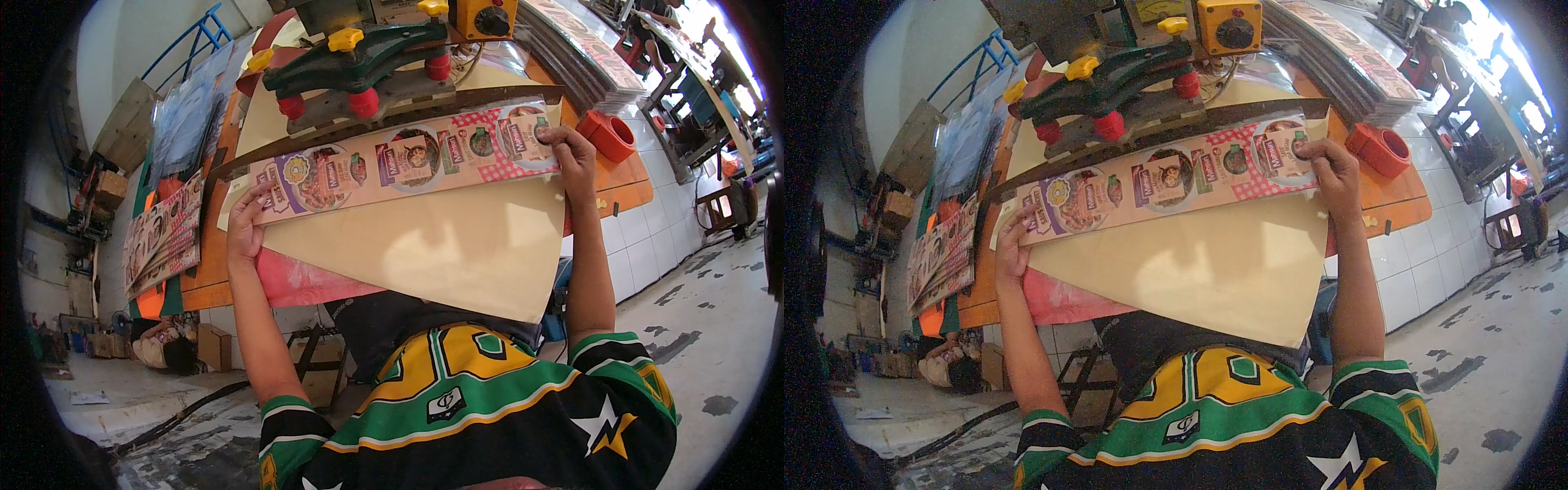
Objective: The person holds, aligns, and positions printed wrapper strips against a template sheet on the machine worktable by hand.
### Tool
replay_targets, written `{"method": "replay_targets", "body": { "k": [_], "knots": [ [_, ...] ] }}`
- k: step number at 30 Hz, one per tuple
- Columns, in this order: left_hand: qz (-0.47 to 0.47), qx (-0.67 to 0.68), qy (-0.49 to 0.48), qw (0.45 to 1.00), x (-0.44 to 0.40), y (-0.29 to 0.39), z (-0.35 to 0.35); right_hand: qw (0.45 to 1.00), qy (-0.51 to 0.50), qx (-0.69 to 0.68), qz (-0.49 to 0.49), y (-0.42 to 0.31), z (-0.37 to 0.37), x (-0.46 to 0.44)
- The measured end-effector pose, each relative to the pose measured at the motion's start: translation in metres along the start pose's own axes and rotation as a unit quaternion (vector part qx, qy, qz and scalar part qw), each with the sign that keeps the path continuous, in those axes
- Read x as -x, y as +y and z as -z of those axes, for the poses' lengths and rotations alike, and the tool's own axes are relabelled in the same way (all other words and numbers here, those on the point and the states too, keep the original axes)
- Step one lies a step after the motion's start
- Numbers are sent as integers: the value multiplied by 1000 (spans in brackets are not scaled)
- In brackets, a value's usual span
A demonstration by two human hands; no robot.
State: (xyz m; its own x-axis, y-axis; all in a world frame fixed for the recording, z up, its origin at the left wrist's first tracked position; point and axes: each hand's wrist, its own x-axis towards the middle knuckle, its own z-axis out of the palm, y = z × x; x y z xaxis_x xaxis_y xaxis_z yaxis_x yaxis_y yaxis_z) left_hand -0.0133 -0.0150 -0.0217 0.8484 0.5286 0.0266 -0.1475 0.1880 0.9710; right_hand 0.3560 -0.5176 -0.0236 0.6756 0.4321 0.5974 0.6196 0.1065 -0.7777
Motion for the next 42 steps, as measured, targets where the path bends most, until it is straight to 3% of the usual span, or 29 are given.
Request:
{"method": "replay_targets", "body": {
  "k": [24, 31, 33, 40, 42],
  "knots": [
    [-9, 24, 6, 1000, 1, -2, 1, 991, 3, -117, -69, -12, 3, 2],
    [9, -16, 8, 1000, 33, 13, -12, 965, 55, -236, -99, -17, -1, -6],
    [8, -93, 40, 995, 53, 18, -19, 952, 49, -276, -121, -18, -2, -10],
    [-123, -62, 121, 983, 123, 1, -24, 924, 71, -344, -152, -31, -13, -9],
    [-141, -59, 139, 978, 131, 3, -30, 926, -7, -319, -200, -13, -2, -4]
  ]
}}
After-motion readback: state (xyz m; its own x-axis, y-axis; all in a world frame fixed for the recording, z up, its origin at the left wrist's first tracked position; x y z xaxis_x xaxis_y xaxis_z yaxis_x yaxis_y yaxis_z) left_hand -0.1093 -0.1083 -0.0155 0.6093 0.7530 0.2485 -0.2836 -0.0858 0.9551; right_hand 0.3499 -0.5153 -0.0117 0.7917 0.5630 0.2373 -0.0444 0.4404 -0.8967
